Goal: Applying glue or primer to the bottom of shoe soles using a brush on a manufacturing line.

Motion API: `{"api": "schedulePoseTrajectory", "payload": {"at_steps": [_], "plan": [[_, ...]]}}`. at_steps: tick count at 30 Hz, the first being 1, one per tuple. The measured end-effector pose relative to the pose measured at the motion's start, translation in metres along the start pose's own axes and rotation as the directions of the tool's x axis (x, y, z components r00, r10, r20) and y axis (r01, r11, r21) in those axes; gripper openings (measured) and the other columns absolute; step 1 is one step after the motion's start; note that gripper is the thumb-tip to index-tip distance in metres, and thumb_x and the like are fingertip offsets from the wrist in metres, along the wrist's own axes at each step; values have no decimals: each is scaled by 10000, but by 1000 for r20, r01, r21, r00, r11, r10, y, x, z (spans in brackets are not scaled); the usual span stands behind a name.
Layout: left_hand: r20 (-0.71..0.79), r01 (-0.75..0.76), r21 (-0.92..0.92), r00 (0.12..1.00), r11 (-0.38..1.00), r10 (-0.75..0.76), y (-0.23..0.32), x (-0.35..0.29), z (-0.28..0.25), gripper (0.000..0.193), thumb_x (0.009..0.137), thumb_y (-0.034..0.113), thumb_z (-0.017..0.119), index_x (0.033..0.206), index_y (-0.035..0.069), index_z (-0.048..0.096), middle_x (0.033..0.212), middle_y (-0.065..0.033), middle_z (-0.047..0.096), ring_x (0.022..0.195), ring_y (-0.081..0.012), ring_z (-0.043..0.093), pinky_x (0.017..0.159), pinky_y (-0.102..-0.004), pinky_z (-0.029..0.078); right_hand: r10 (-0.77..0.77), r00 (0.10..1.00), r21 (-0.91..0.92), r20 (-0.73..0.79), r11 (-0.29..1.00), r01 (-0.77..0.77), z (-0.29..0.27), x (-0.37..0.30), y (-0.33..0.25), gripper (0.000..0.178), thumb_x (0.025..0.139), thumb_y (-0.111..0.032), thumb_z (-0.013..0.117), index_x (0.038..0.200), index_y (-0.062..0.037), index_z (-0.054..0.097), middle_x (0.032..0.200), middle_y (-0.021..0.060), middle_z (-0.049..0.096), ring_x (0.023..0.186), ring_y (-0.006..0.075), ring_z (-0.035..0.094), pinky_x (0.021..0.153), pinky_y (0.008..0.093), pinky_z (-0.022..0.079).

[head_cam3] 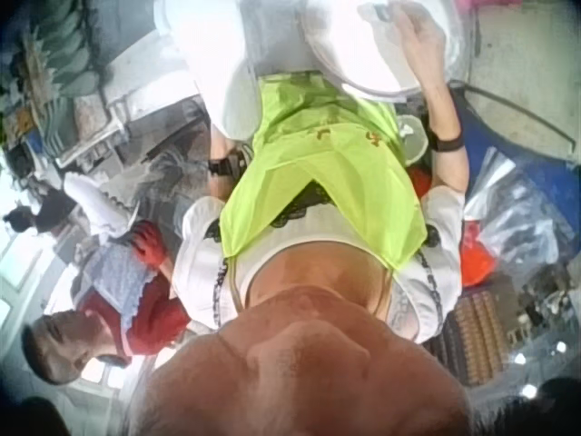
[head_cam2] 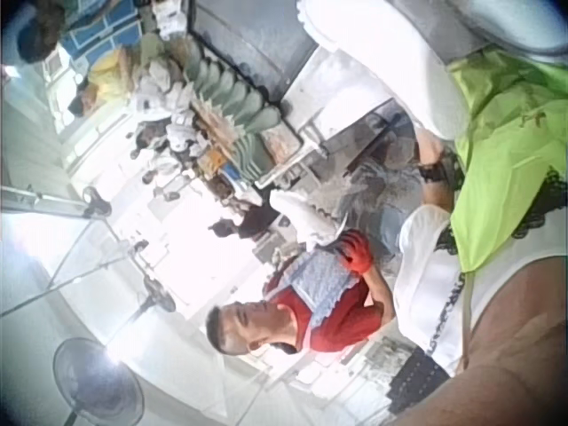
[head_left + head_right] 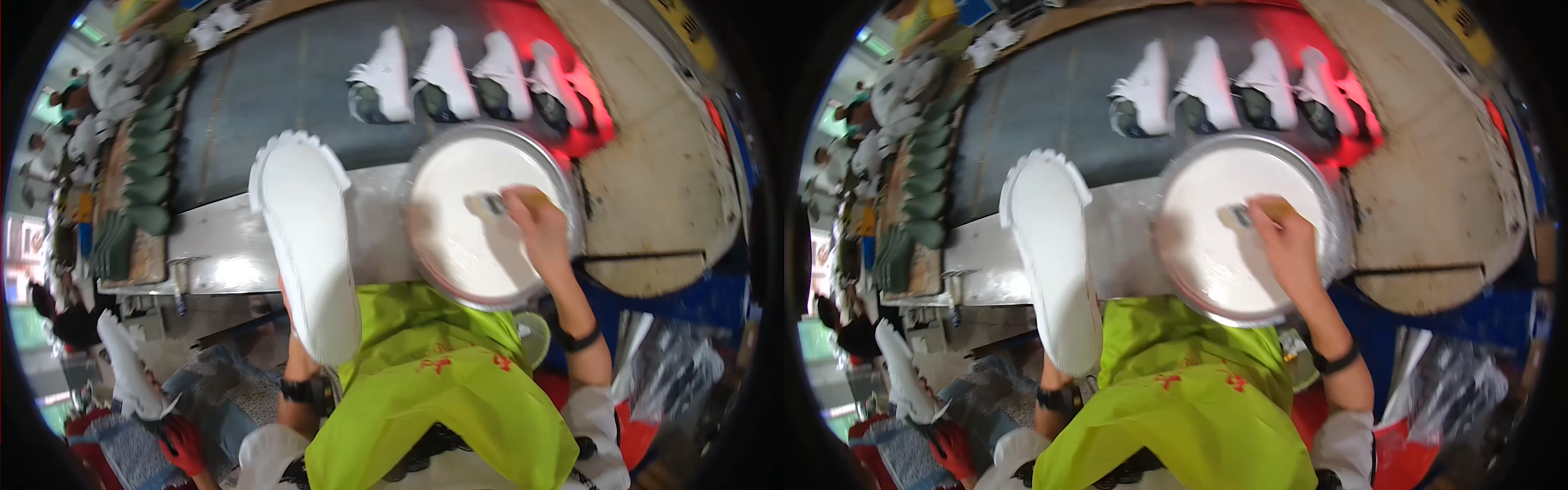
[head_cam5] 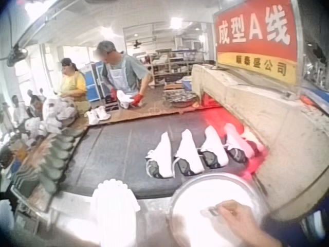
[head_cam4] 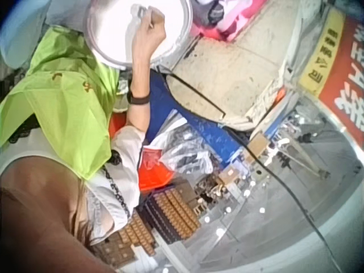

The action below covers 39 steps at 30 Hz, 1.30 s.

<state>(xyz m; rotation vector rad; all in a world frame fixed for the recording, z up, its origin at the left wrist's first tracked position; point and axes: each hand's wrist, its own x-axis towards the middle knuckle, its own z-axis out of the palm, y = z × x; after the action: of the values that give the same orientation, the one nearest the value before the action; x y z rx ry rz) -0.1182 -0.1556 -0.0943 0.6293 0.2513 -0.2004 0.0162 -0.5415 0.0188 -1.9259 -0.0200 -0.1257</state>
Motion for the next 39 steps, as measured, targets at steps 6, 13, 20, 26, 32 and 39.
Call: {"api": "schedulePoseTrajectory", "payload": {"at_steps": [6,13,20,26,32,39], "plan": [[182,172,-133,972,976,-146,-74,-14,36,624,948,499,327,1375,48,389,1293,-147,524,1108,-275,562,944,-400,468,-34,999,-427,-32,904,17,19,13,42,186,871,-204,599,912,-29,648,703,145,651,658,269,660,624,330,503],[-91,100,505,994,857,-63,-72,-11,89,611,956,477,313,1337,10,417,1227,-174,560,1055,-262,589,916,-378,482,-137,985,-50,-101,990,132,-1,10,12,183,886,-184,592,947,-26,660,715,92,653,647,139,619,599,271,472],[33,46,312,998,949,-59,-81,15,91,474,960,367,365,1224,0,508,1125,-161,610,941,-226,637,813,-356,532,-143,986,47,-82,988,147,-5,0,-4,168,910,-135,584,995,1,632,853,51,661,713,73,560,638,237,462],[19,236,210,969,949,-245,-77,29,100,483,961,375,379,1271,17,473,1172,-153,591,991,-222,623,846,-370,523,-86,982,453,166,891,2,15,-21,-77,203,925,-163,569,1005,20,608,876,47,668,741,92,597,654,233,498],[27,272,247,957,930,-288,-80,20,100,604,958,495,347,1365,50,380,1262,-137,540,1092,-248,578,923,-386,489,-73,978,294,197,956,12,10,41,-56,294,955,-227,520,1024,49,595,914,85,670,734,95,606,675,238,526],[37,268,164,960,949,-278,-71,23,95,577,964,487,344,1356,68,394,1250,-121,553,1082,-229,581,916,-391,491,107,988,175,111,977,-125,-2,-26,-43,226,920,-165,569,970,50,617,848,97,676,677,103,630,626,235,506]]}}
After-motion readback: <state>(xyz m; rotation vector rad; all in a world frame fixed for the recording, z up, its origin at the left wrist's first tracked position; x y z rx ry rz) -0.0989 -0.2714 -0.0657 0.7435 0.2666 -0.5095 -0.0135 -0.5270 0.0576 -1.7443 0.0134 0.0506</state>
